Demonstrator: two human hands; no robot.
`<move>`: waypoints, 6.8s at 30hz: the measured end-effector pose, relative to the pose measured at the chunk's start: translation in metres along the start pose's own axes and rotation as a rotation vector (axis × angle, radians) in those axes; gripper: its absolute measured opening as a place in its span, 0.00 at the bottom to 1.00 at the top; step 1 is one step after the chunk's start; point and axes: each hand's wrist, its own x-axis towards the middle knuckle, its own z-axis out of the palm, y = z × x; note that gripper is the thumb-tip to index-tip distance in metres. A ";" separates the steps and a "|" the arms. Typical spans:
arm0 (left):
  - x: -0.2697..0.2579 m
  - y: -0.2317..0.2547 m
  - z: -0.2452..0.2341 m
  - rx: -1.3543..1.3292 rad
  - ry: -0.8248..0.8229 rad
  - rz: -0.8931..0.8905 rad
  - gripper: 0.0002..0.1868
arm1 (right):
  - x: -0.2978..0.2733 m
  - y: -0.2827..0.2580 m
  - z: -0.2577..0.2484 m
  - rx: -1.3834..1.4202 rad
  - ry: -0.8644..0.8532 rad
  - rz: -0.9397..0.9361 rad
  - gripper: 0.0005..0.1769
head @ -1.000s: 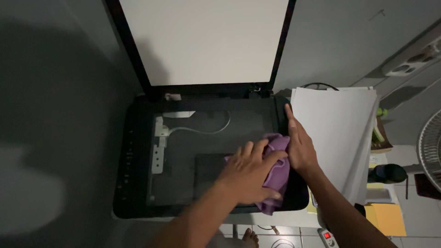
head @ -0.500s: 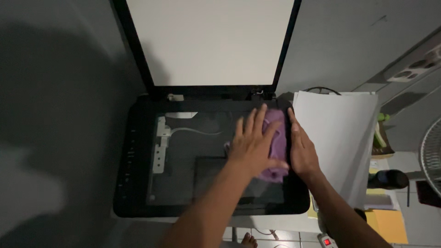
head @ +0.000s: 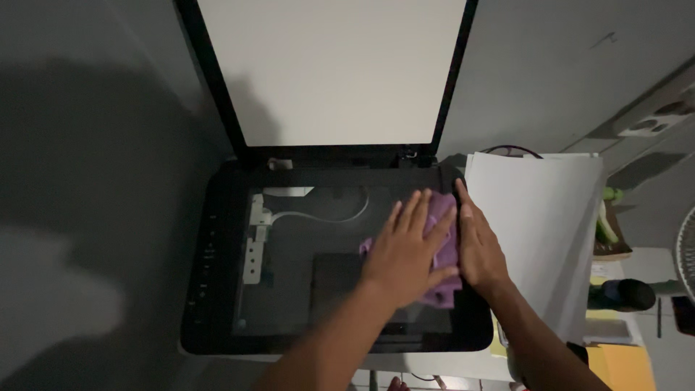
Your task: The person wipes the internal scanning glass and the external top surfaces of a printer using a purple cloth, then places a white sheet of paper on the scanning glass and closes the lid.
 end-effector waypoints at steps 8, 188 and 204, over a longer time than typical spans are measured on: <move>-0.046 0.016 -0.025 -0.066 -0.155 0.076 0.63 | -0.007 0.001 -0.001 -0.045 0.062 -0.198 0.34; -0.081 -0.284 -0.109 -0.721 0.387 -0.854 0.20 | 0.073 -0.248 0.165 -1.054 -0.194 -1.025 0.32; -0.103 -0.269 -0.080 -0.756 0.452 -0.915 0.21 | 0.045 -0.263 0.196 -0.841 -0.391 -0.888 0.26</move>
